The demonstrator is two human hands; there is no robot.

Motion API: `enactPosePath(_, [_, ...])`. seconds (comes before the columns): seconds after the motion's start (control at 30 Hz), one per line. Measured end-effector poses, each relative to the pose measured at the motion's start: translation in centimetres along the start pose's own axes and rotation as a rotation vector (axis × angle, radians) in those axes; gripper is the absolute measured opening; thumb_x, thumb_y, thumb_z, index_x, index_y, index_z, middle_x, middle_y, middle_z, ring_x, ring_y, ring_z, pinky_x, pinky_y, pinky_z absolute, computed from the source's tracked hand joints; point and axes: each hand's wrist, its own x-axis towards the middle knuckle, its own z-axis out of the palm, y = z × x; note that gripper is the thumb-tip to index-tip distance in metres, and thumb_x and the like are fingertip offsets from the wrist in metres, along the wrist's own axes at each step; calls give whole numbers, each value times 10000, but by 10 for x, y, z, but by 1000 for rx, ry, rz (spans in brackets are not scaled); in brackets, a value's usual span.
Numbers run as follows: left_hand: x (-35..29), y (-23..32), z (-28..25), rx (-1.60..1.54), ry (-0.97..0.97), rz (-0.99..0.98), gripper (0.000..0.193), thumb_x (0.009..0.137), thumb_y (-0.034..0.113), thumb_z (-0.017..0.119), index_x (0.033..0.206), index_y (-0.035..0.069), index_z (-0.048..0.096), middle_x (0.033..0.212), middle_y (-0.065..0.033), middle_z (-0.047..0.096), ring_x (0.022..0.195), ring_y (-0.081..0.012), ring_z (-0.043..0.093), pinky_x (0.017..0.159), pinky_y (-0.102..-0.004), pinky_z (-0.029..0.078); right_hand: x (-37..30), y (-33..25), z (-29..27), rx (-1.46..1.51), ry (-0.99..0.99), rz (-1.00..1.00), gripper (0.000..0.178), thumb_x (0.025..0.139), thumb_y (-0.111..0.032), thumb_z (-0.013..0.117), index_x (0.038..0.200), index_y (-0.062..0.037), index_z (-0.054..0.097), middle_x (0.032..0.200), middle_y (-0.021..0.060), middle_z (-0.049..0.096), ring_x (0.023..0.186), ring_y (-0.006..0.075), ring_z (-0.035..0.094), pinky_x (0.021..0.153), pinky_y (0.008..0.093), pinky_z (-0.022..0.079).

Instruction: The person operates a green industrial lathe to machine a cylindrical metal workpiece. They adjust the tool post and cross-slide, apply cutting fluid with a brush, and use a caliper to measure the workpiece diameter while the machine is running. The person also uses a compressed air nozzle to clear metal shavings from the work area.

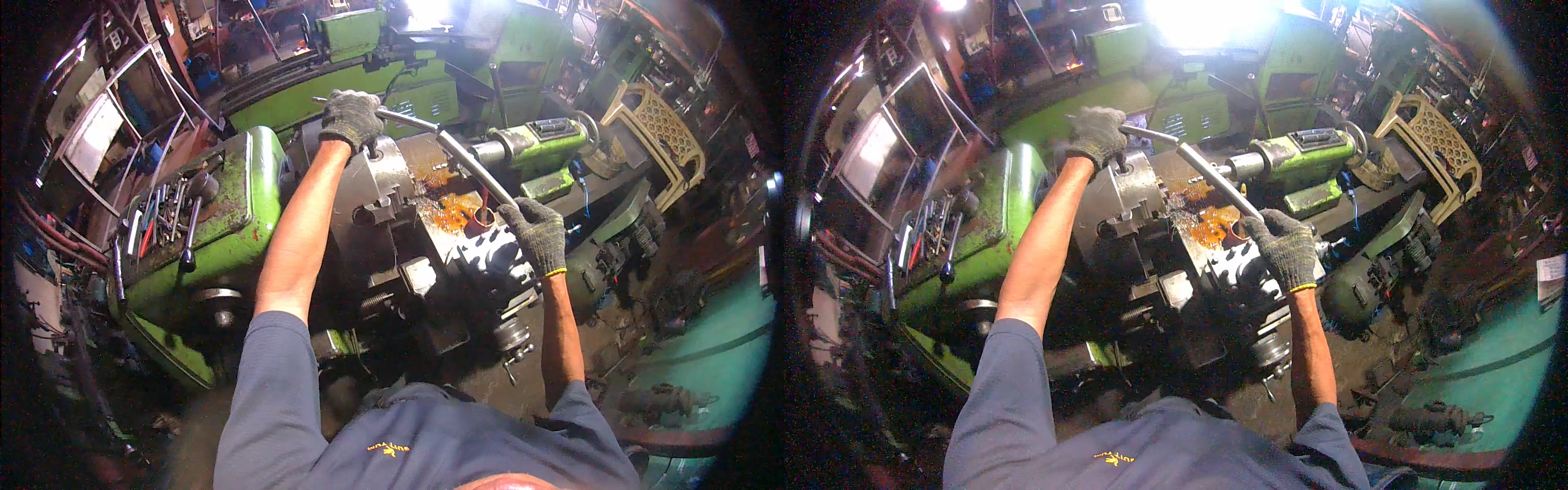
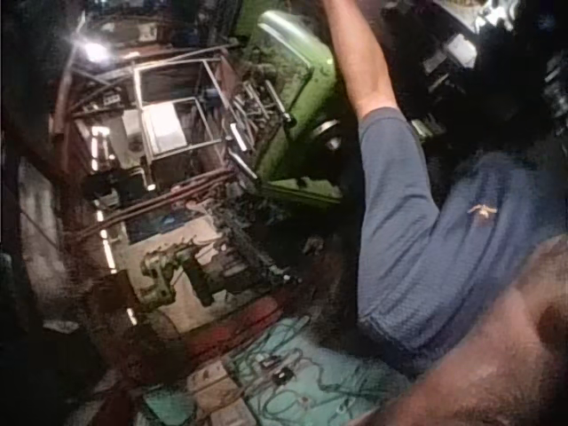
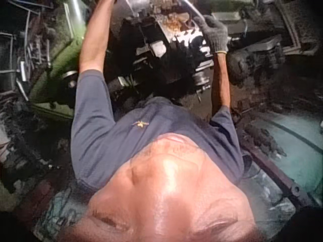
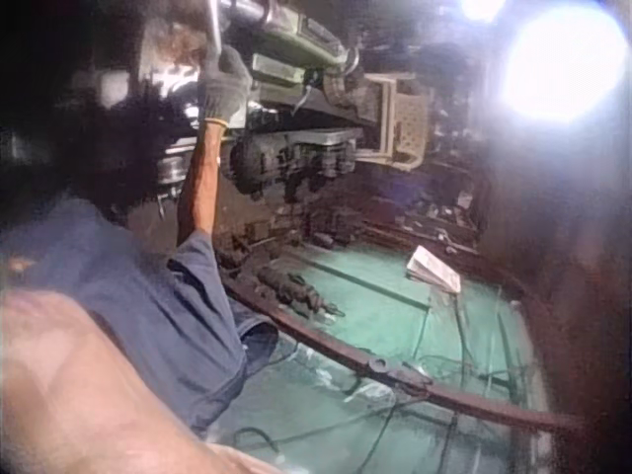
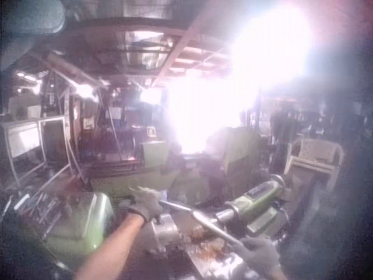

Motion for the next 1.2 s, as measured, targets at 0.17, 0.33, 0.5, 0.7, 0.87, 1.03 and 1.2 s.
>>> enactPosePath(0.17, [5, -5, 6, -41, -16, 12, 241, 799, 311, 626, 920, 159, 767, 901, -120, 747, 923, -303, 715, 872, -483, 471, 16, -4, 8, -75, 61, -64, 343, 881, -326, 778, 1024, -15, 755, 844, 123, 760, 750, 202, 720, 698, 349, 541])
enactPosePath(0.33, [7, -13, 14, -71, 29, 49, 243, 804, 320, 626, 903, 145, 763, 884, -129, 747, 899, -305, 724, 849, -481, 485, 43, -20, -13, -655, 175, -497, 264, 872, -340, 750, 976, -97, 744, 786, 121, 701, 699, 296, 689, 669, 389, 530])
enactPosePath(0.5, [8, -14, 13, -101, 67, 81, 222, 821, 312, 618, 885, 149, 756, 862, -131, 744, 852, -305, 729, 807, -481, 506, 77, -51, -29, -800, 286, -750, 231, 830, -320, 737, 987, -150, 739, 754, 116, 658, 697, 328, 662, 612, 449, 510])
enactPosePath(0.7, [11, -4, 3, -103, 2, 130, 215, 844, 319, 611, 908, 169, 751, 880, -141, 739, 849, -333, 722, 780, -485, 542, 96, -18, -10, -674, 128, -674, 443, 858, -335, 702, 1289, -244, 664, 988, 83, 731, 814, 314, 715, 694, 431, 574])
enactPosePath(0.87, [32, -8, -5, -45, -146, 63, 320, 787, 378, 636, 979, 164, 775, 959, -135, 752, 929, -331, 729, 844, -448, 560, 115, 8, -30, -976, 101, -444, 214, 854, -344, 674, 1005, -207, 742, 792, 160, 711, 713, 360, 708, 625, 482, 563])
enactPosePath(1.03, [41, -21, 7, 2, -214, 22, 407, 801, 460, 638, 1007, 139, 781, 1011, -190, 727, 959, -372, 709, 848, -472, 560, 147, 6, -13, -1089, 67, -265, 254, 797, -350, 690, 929, -157, 787, 855, 180, 745, 788, 376, 742, 686, 479, 595])
enactPosePath(1.2, [62, -29, 19, 15, -300, -58, 531, 818, 585, 645, 1074, 137, 768, 1143, -195, 705, 1075, -369, 683, 936, -462, 532, 148, -33, -18, -991, 49, -180, 288, 802, -272, 642, 1001, -125, 788, 989, 214, 738, 940, 383, 736, 839, 502, 588])
